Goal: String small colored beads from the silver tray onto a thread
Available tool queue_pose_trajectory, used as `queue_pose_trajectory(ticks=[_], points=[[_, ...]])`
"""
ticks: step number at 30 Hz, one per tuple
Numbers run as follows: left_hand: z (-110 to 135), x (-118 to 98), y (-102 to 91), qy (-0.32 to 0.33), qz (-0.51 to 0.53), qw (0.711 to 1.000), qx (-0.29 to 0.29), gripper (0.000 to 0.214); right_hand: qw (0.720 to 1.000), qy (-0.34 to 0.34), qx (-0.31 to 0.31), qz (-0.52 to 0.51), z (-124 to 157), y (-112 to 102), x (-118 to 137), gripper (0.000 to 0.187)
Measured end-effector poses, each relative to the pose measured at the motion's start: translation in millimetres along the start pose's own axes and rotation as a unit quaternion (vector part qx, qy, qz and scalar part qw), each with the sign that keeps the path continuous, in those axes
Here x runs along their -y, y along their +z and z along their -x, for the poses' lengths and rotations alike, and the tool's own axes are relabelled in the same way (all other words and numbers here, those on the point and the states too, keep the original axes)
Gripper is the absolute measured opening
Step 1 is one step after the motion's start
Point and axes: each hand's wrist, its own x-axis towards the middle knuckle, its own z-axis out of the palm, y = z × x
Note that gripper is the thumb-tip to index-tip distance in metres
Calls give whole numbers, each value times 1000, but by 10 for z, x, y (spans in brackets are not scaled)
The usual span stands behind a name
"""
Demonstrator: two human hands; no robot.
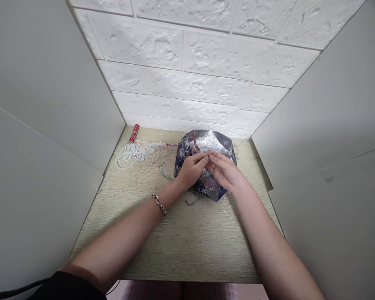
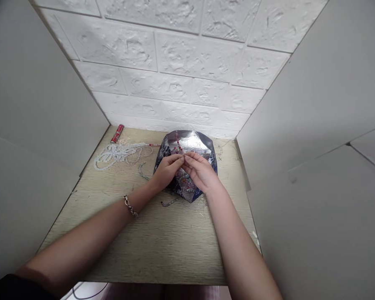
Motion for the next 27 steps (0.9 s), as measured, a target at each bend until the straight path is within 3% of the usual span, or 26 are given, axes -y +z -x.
queue_pose_trajectory(ticks=[27], points=[[-5, 27, 10, 26, -25, 999, 7, 21, 1000, -3, 1, -5, -17, -9, -7, 15]])
